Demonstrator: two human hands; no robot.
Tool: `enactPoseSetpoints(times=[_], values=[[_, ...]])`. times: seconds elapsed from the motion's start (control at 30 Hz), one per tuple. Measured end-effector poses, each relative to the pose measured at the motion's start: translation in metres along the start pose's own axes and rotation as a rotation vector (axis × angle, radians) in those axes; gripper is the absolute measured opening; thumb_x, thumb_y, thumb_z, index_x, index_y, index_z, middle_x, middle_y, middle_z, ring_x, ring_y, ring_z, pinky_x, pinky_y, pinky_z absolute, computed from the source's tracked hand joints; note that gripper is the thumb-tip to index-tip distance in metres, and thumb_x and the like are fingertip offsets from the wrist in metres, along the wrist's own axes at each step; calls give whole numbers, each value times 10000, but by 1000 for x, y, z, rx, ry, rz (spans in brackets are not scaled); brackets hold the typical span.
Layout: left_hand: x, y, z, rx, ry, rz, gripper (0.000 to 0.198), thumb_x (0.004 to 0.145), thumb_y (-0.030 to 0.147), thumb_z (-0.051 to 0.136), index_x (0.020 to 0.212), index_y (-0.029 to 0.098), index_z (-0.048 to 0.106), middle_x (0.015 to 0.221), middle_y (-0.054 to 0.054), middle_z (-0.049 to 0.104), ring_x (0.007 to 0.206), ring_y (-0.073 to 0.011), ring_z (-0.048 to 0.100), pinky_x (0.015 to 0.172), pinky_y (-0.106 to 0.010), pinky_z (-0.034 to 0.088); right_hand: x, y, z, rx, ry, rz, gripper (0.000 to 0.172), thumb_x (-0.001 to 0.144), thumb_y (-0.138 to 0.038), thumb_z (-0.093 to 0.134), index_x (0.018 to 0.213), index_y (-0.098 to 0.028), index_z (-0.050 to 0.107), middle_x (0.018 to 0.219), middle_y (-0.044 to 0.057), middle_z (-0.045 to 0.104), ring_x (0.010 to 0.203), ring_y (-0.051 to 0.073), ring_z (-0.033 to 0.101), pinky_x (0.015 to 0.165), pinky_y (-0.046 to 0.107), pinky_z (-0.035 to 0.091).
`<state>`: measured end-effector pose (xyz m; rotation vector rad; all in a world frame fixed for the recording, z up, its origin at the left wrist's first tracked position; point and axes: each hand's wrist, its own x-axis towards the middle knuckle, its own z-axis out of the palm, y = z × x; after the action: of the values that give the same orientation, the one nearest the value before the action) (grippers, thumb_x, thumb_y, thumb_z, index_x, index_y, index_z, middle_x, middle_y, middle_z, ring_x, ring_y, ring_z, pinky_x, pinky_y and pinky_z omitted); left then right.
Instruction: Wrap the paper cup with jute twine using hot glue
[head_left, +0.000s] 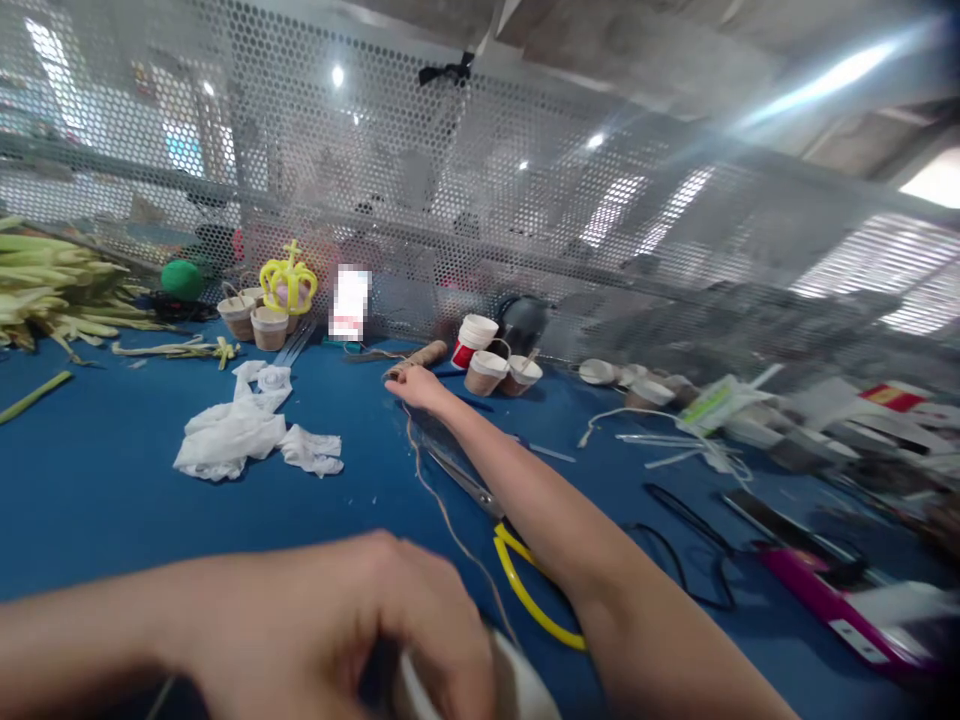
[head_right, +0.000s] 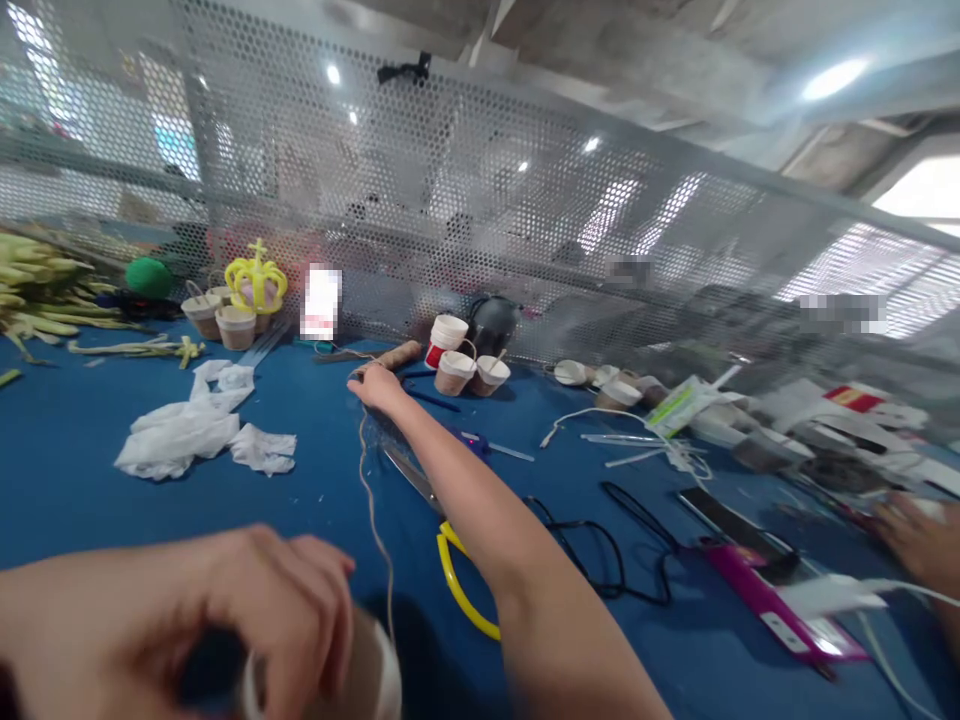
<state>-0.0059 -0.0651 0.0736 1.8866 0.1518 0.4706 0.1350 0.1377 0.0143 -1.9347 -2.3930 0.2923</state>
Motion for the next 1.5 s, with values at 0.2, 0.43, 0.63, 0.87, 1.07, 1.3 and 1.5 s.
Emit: enactPoseSetpoints(times=[0.2, 0.43, 0.63, 0.87, 1.07, 1.3, 1.5], values=[[8, -50, -21, 32, 532, -277, 172, 754, 281, 507, 663, 134, 501, 649, -6, 544, 632, -119, 498, 615, -226, 404, -55, 33, -36, -16, 107, 10, 266, 859, -337, 463, 1006, -137, 558, 977, 52, 592, 834, 169, 579, 722, 358, 473], [11, -80, -23, 148, 555, -332, 169, 752, 291, 499, 688, 136, 517, 704, -15, 567, 685, -133, 501, 654, -244, 393, -121, 99, -31, -87, 144, 235, 252, 807, -326, 509, 671, -144, 619, 703, 99, 640, 751, 244, 607, 642, 321, 440], [11, -74, -17, 292, 509, -313, 114, 739, 249, 490, 696, 147, 513, 839, -46, 582, 813, -168, 515, 755, -285, 391, -128, 117, -6, 26, -11, 344, 253, 857, -297, 476, 1072, -175, 529, 1094, 66, 544, 899, 172, 556, 761, 372, 468], [9, -75, -18, 366, 498, -281, 91, 742, 230, 475, 696, 156, 500, 834, -44, 577, 815, -165, 512, 757, -285, 393, -130, 114, -10, 417, 117, 421, 169, 791, -206, 546, 936, -117, 545, 796, 49, 604, 665, 145, 582, 608, 280, 480], [9, -74, -21, 376, 504, -313, 116, 741, 253, 468, 680, 156, 488, 812, -41, 585, 802, -168, 513, 737, -280, 388, -164, 84, -36, 822, 226, 272, 153, 765, -287, 523, 677, -173, 469, 577, -29, 517, 497, 77, 502, 511, 204, 440], [9, -77, -25, 263, 541, -345, 157, 751, 291, 463, 679, 151, 470, 750, -28, 568, 734, -152, 520, 699, -268, 416, -204, 43, -25, 1045, 165, 5, 213, 728, -336, 589, 842, -156, 600, 522, -24, 554, 437, 82, 487, 398, 187, 386], [9, -85, -27, 236, 573, -334, 185, 780, 303, 457, 689, 145, 488, 692, -14, 551, 679, -128, 496, 647, -246, 405, -212, 45, -13, 745, 181, 18, 251, 743, -361, 542, 579, -173, 570, 404, -32, 497, 384, 102, 488, 398, 215, 421]])
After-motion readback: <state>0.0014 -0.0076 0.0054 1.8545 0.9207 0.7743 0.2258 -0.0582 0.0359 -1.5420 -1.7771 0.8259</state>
